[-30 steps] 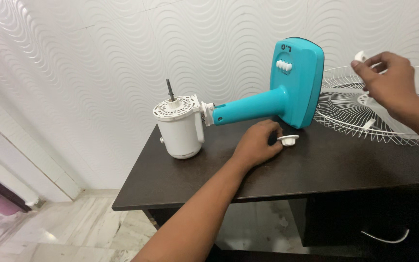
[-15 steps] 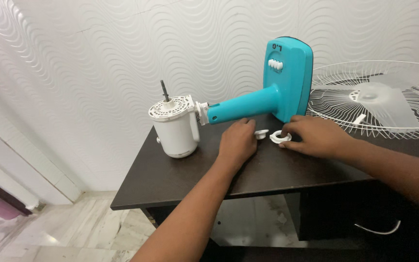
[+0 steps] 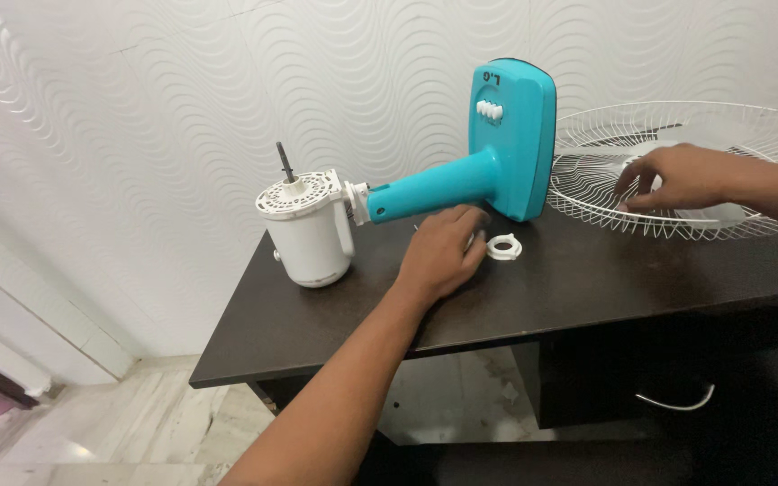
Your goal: The person assembles a table fan by attaching the motor to the stand, securing it with screws, and fitting the front wire cage. The person uses a screwdriver to tighten the screws and aligns the components on a dark table.
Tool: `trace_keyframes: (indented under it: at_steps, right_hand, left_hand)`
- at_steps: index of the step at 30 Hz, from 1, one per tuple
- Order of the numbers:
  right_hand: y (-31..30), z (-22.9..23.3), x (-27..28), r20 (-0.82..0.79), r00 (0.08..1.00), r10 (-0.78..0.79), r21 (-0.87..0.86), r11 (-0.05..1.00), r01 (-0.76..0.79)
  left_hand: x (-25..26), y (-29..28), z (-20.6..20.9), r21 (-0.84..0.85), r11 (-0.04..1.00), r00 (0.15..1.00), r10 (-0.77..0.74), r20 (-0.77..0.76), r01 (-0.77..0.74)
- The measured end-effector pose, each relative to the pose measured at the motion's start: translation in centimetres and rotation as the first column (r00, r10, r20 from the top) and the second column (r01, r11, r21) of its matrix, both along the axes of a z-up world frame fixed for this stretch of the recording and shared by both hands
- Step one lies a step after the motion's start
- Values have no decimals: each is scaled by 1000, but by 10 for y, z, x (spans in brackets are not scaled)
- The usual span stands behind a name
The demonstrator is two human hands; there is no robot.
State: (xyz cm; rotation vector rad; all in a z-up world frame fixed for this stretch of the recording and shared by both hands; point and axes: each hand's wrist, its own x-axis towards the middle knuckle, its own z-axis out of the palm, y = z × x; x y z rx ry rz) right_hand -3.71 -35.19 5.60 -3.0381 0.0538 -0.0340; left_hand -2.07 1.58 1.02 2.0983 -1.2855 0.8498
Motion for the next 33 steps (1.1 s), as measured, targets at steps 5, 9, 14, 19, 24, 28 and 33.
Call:
trace_keyframes:
  at_steps: [5,9,14,19,24,28,33]
  right_hand:
    - [-20,-21,22,-50,997,53,-175,983,-61]
    - [-25,-26,31,-22,998,67,-118,991,-69]
    - [-21,-30,25,9,1000,0,-6,1000,0]
    - [-18,-29,11,74,996,-55,106,993,46]
    - [-22,-27,16,14,999,-32,104,994,30]
    - [-22,-28,21,-2,1000,26,-39,999,-26]
    - [-2,5,-2,295,955,5,-44,999,8]
  left_hand:
    - [-4,0,1,100,987,992,-119,-43,123]
    - [-2,1,0,163,983,991,-65,-120,84]
    - [1,2,-2,184,981,987,-31,-156,60]
    - [6,1,-5,173,985,995,20,-95,-4]
    - [7,4,-6,153,987,995,53,-88,-39]
    - [7,4,-4,167,985,990,54,-132,-31]
    - [4,5,-2,100,995,990,13,-138,1]
